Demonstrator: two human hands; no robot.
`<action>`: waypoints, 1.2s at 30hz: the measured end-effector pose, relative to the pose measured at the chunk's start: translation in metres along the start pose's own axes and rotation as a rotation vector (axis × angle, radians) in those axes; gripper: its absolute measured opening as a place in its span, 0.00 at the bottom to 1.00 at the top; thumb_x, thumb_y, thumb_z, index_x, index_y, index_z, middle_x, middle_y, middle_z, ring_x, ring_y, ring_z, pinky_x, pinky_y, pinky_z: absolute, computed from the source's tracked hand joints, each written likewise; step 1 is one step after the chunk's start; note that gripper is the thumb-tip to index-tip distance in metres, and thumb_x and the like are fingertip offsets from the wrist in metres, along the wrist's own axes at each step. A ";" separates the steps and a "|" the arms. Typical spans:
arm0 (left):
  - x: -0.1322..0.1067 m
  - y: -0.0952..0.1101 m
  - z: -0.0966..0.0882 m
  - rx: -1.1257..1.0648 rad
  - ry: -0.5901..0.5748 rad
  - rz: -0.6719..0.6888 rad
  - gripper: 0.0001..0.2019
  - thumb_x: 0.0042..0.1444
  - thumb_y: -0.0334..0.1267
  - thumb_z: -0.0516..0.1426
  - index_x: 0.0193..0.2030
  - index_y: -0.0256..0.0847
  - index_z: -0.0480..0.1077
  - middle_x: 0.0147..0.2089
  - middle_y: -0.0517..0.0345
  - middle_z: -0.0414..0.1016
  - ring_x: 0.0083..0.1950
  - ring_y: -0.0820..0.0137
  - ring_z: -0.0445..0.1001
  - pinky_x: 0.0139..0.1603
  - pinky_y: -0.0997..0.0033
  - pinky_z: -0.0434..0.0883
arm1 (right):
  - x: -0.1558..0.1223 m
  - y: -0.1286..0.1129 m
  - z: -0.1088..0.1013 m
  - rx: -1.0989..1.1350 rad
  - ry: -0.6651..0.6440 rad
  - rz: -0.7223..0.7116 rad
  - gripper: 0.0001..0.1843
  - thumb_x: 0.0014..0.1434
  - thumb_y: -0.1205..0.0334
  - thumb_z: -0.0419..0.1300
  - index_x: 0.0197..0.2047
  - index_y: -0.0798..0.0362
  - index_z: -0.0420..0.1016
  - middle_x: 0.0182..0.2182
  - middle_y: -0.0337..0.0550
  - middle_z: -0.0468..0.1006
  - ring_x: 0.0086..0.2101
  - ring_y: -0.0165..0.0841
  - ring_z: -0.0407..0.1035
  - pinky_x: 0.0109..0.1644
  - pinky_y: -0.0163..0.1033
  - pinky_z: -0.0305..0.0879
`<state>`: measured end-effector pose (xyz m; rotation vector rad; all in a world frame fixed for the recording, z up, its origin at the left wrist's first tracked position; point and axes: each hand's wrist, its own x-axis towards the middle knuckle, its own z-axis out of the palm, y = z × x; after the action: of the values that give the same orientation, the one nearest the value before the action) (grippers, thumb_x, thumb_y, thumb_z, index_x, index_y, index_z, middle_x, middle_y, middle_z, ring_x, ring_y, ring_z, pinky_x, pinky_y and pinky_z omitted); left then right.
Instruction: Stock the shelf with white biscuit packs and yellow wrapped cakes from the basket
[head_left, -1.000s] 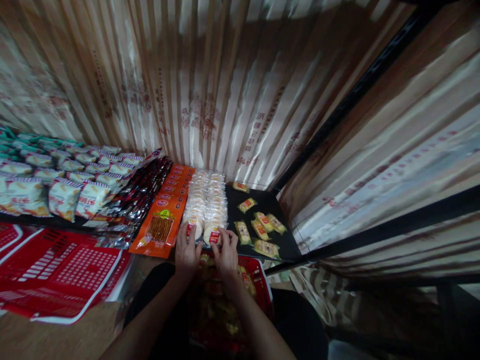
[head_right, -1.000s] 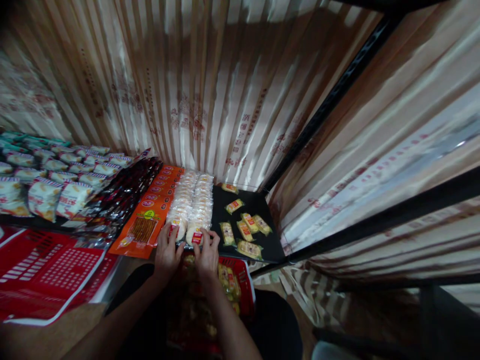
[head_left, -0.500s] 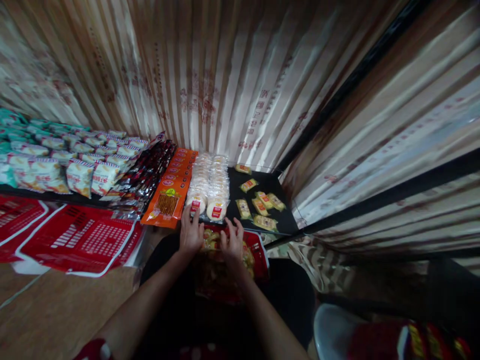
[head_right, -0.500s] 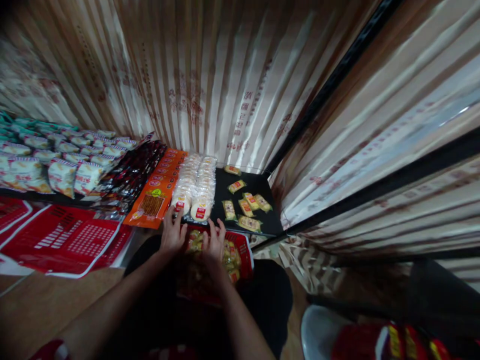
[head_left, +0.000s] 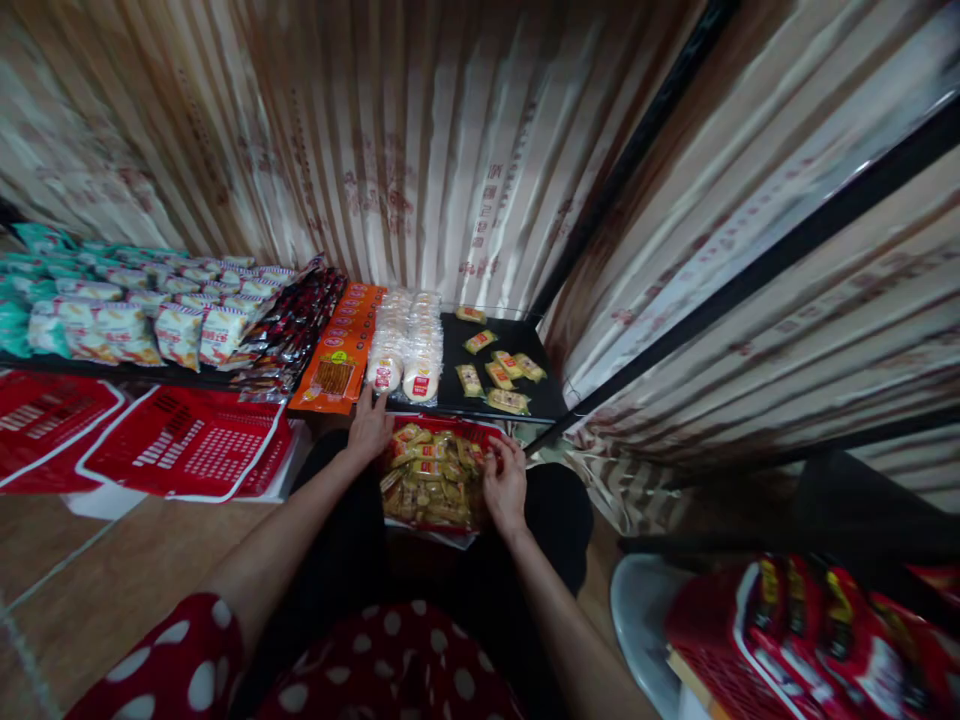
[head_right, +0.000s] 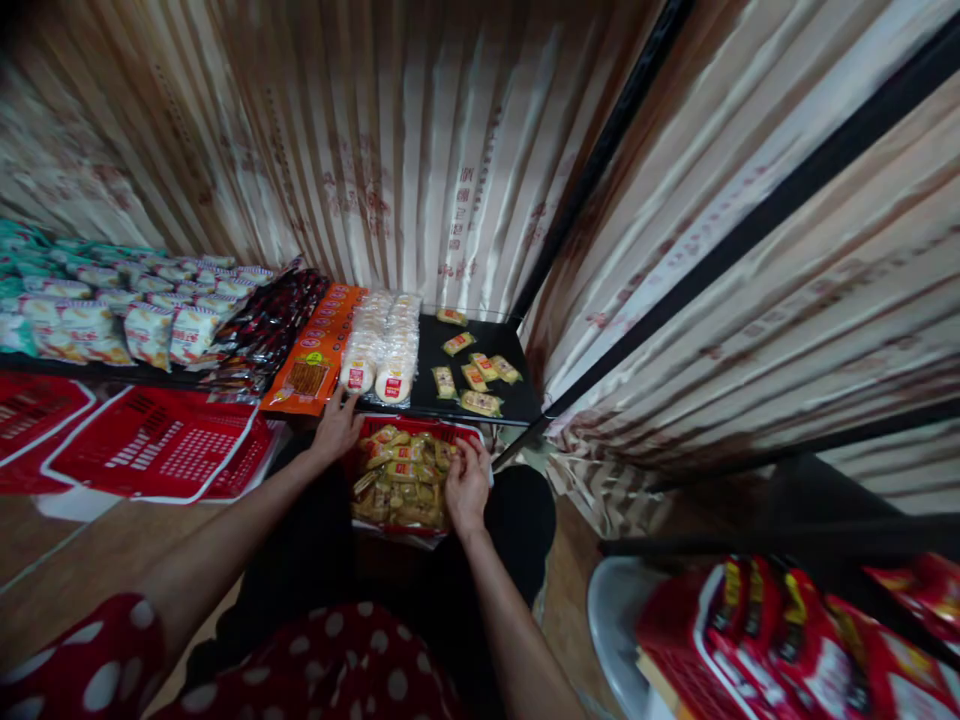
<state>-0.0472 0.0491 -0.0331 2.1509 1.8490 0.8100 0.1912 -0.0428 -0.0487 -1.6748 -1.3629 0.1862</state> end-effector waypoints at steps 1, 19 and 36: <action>0.000 0.001 -0.002 0.003 -0.008 -0.011 0.21 0.54 0.34 0.50 0.55 0.33 0.63 0.65 0.41 0.52 0.65 0.54 0.52 0.61 0.53 0.59 | 0.000 -0.001 -0.003 0.007 0.004 0.003 0.17 0.58 0.58 0.48 0.44 0.54 0.72 0.47 0.51 0.66 0.49 0.38 0.62 0.53 0.50 0.61; 0.016 -0.008 -0.008 -0.099 0.137 0.011 0.24 0.57 0.37 0.48 0.60 0.33 0.54 0.67 0.42 0.46 0.68 0.58 0.43 0.65 0.53 0.51 | 0.008 -0.004 0.010 0.064 -0.019 0.072 0.15 0.57 0.58 0.48 0.40 0.54 0.73 0.42 0.49 0.72 0.45 0.36 0.66 0.52 0.48 0.62; 0.071 0.017 0.032 -0.024 0.251 0.021 0.37 0.52 0.54 0.53 0.64 0.36 0.50 0.70 0.40 0.33 0.68 0.46 0.31 0.63 0.39 0.38 | 0.103 -0.032 0.046 0.074 -0.103 0.011 0.14 0.60 0.59 0.48 0.45 0.54 0.69 0.41 0.47 0.72 0.40 0.33 0.69 0.49 0.46 0.65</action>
<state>-0.0110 0.1203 -0.0317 2.1402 1.9204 1.1476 0.1791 0.0663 -0.0079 -1.6305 -1.4061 0.3287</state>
